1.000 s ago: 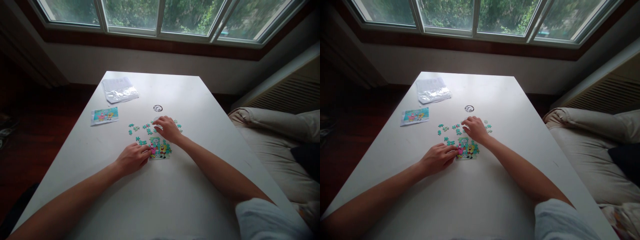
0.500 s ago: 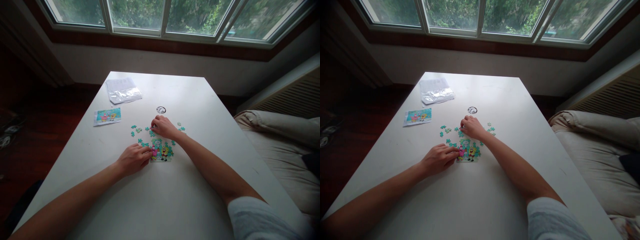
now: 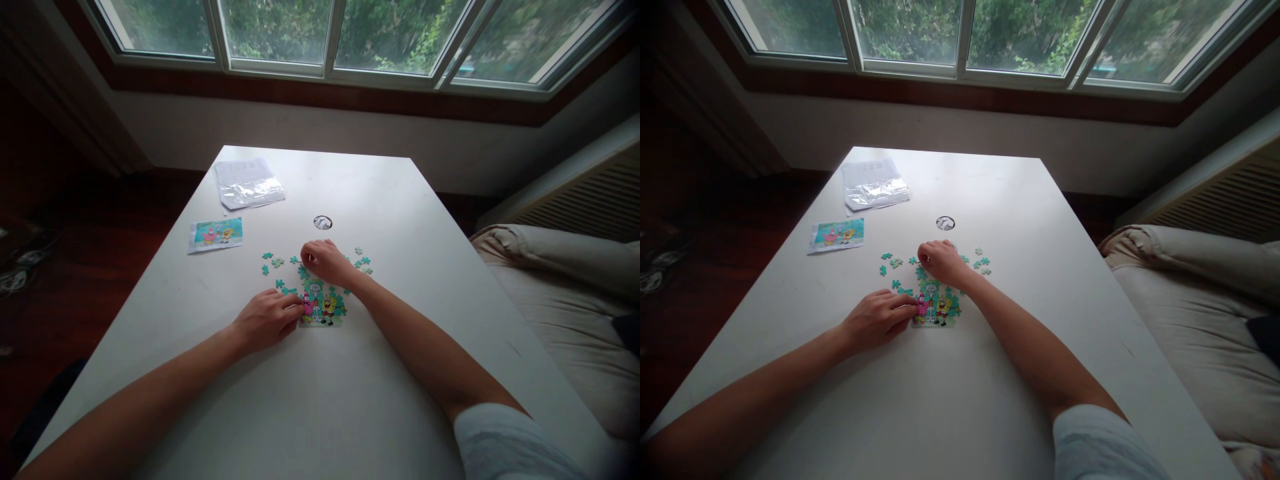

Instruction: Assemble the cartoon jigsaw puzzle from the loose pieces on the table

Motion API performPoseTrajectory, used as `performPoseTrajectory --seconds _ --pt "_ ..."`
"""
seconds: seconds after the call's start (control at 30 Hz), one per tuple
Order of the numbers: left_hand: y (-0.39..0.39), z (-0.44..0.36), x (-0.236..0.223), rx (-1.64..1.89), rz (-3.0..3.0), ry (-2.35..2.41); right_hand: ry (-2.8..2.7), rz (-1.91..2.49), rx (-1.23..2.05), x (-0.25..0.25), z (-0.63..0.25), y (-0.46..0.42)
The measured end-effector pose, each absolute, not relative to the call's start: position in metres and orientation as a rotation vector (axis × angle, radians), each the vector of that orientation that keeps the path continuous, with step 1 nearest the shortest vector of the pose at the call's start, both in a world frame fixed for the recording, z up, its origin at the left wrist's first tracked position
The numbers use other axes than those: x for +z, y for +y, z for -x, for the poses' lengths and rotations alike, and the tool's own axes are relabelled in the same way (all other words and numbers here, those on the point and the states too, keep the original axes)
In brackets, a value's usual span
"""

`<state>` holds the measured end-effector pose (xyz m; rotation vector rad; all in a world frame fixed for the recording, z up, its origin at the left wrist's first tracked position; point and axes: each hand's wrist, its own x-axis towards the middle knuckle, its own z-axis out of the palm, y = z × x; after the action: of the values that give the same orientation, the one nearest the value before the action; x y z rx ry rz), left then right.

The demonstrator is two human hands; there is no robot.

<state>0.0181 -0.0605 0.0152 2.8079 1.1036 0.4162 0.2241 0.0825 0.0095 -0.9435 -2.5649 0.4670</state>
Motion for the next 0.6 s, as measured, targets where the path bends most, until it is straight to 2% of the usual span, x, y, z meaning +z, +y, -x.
performPoseTrajectory --seconds 0.37,0.5,0.6 --pt "-0.0604 -0.0172 0.0153 0.367 -2.864 1.074 -2.22 0.933 0.892 0.0055 -0.2304 0.0828" --pt "-0.0601 -0.0165 0.0177 0.354 -2.877 1.098 -2.157 0.871 1.15 0.0069 -0.2308 0.0804" --pt "-0.0599 -0.016 0.0191 0.336 -2.877 1.12 -2.207 0.83 1.187 0.0095 -0.2316 0.078"
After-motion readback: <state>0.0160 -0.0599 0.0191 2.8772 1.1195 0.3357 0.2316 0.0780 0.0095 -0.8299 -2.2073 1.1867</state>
